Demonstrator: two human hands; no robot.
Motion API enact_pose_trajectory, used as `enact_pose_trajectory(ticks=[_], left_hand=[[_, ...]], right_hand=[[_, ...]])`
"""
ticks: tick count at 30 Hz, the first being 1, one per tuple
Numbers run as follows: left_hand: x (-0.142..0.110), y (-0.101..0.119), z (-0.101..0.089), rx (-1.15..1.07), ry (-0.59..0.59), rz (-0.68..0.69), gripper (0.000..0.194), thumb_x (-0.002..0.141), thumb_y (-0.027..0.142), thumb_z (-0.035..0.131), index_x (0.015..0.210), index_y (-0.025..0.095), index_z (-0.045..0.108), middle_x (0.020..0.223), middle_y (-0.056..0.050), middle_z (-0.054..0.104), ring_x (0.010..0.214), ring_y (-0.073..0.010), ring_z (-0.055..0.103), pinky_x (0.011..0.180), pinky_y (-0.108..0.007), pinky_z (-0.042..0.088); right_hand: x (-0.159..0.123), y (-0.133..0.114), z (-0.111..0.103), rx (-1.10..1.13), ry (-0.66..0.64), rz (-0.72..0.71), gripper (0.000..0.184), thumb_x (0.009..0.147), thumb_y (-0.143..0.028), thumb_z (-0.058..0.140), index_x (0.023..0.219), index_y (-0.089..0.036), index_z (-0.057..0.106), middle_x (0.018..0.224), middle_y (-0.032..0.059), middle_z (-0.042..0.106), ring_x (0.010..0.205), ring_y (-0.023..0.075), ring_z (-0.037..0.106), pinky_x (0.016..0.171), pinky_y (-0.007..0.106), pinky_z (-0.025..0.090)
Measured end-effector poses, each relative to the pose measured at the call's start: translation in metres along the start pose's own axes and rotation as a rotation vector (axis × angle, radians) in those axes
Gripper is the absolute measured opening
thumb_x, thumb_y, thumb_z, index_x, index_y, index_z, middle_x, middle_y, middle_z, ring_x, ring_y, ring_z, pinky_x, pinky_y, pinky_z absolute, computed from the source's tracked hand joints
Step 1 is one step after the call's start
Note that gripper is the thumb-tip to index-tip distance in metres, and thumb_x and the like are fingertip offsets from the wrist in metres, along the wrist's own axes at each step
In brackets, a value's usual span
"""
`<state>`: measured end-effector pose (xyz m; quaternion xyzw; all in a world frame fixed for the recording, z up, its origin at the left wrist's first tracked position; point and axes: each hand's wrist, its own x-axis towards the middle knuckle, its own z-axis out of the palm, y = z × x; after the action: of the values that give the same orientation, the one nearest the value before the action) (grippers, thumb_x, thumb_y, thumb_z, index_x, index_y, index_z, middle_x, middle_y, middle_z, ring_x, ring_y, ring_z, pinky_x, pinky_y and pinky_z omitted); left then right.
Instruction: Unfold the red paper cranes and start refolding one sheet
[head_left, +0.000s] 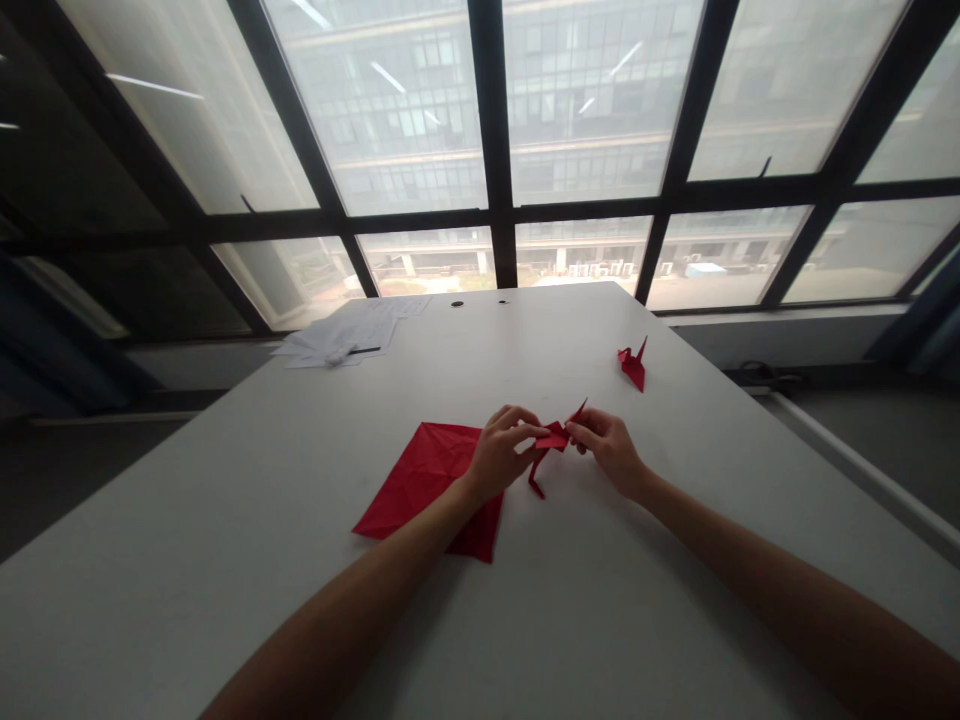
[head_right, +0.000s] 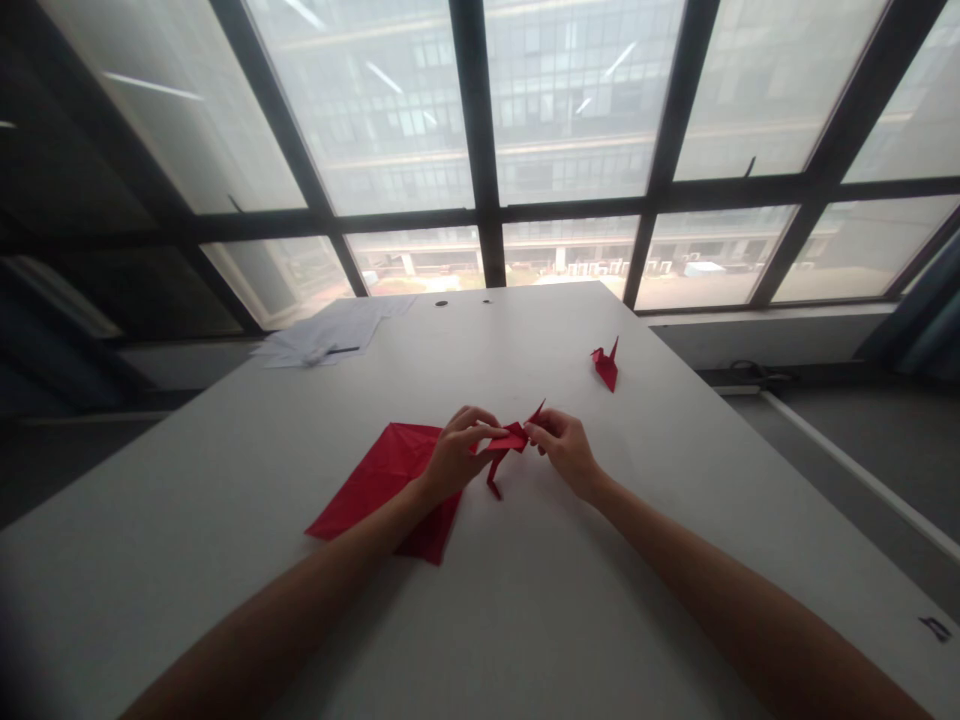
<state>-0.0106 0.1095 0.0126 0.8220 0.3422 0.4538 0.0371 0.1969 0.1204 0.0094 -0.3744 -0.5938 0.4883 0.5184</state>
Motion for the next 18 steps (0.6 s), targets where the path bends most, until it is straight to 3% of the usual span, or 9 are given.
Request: enact_pose_trajectory(ticks=[13,18], left_hand=[[0.0012,0.0016,-0.0020,0.118,0.178,-0.079,0.008,0.091,0.026,0.064,0.085,0.021,0.065,0.092,-0.005,0.064,0.089,-0.0197,0.060,0.078,-0.035,0.052],[0.0014,0.0032,-0.0018,0.074,0.243,-0.166,0.010,0.093,0.024,0.060,0.085,0.020,0.062,0.092,-0.004,0.061,0.083,-0.0159,0.059,0.072,-0.030,0.052]], right_hand=[[-0.0027,-0.0029,-0.0004,-0.041,0.068,-0.127,0.020,0.078,-0.038,0.074,0.080,-0.018,0.067,0.072,0.0024,0.066,0.063,0.0157,0.056,0.057,0.028,0.045],[-0.0056,-0.0049,0.0014,-0.064,0.046,-0.218,0.019,0.081,-0.038,0.072,0.080,-0.020,0.067,0.077,0.0036,0.066,0.068,0.0176,0.059,0.059,0.030,0.046]])
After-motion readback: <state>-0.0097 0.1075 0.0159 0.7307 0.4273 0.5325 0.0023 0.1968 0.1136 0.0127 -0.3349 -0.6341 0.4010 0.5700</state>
